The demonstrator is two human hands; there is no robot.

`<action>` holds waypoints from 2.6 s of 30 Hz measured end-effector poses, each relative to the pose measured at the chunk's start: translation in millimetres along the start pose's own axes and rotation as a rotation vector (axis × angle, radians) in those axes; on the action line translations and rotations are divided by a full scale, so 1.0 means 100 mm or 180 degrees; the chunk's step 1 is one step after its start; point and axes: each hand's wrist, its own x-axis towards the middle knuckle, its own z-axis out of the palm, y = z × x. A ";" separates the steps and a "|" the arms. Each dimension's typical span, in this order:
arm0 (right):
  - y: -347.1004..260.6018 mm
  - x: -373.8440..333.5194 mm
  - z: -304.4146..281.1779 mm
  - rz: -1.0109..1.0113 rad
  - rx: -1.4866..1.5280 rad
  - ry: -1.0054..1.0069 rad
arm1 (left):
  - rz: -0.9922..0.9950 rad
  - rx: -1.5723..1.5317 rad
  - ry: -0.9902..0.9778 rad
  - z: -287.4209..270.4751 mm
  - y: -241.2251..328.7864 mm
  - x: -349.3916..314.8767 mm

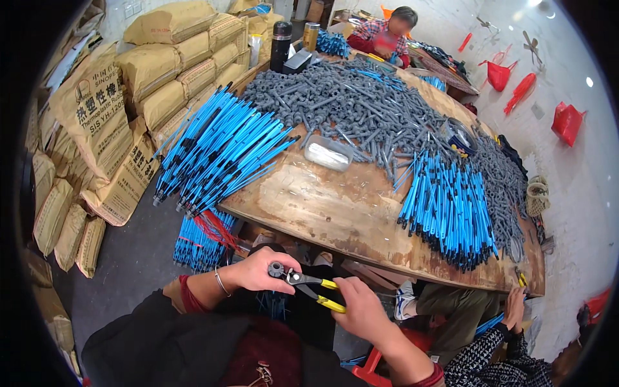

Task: The person assembles bundles of blue plastic strips into a grey plastic hub using pliers to secure the components.

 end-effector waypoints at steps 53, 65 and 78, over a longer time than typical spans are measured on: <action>-0.58 -0.11 0.18 0.1143 -0.0984 0.1062 | -0.0173 0.0246 0.0065 0.23 0.00 0.11; -0.38 0.02 0.13 0.0797 -0.0423 0.1277 | -0.0318 0.0212 0.0060 0.05 0.01 0.22; 0.49 0.98 0.42 -0.1391 -0.0233 0.2480 | -0.0288 -0.0547 0.0153 -0.01 -0.10 0.18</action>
